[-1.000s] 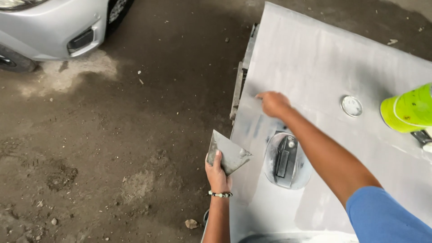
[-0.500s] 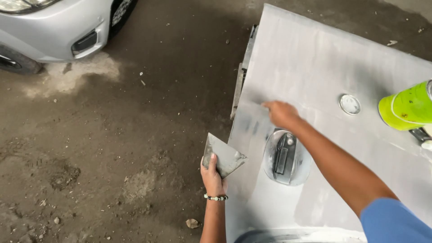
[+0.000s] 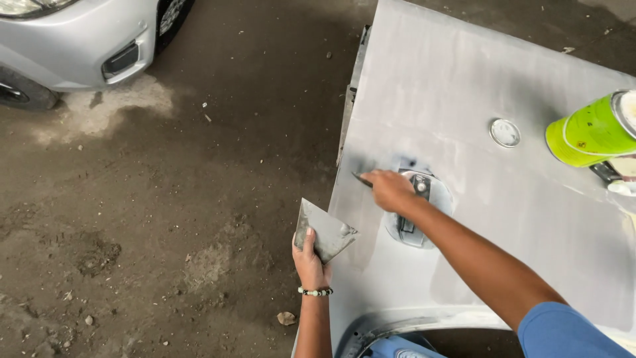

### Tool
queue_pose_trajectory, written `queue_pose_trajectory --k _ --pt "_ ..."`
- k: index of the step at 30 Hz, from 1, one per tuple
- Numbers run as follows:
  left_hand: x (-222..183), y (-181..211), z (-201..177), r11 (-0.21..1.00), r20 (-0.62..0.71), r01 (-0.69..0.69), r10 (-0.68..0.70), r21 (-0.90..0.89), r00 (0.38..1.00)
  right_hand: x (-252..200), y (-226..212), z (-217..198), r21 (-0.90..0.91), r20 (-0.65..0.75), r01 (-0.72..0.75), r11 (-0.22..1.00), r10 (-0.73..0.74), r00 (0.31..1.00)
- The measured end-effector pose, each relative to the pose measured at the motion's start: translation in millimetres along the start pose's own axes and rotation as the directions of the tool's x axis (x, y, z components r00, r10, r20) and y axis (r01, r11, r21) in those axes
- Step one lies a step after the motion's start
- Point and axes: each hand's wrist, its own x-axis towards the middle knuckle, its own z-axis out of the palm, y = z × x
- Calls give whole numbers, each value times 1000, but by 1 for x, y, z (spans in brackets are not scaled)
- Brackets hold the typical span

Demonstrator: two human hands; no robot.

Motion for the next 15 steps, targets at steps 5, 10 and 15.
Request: queue_pose_trajectory --k 5,10,15 --pt "-6 6 -12 1000 1 12 -12 5 1000 -37 -12 25 44 -66 86 995 -83 994" --pt "-16 17 -24 999 4 -16 16 40 1000 -71 -28 58 44 -75 102 994 -99 992" --pt "-25 29 -33 1000 9 -16 16 26 1000 -102 -42 88 38 -107 144 989 -139 984"
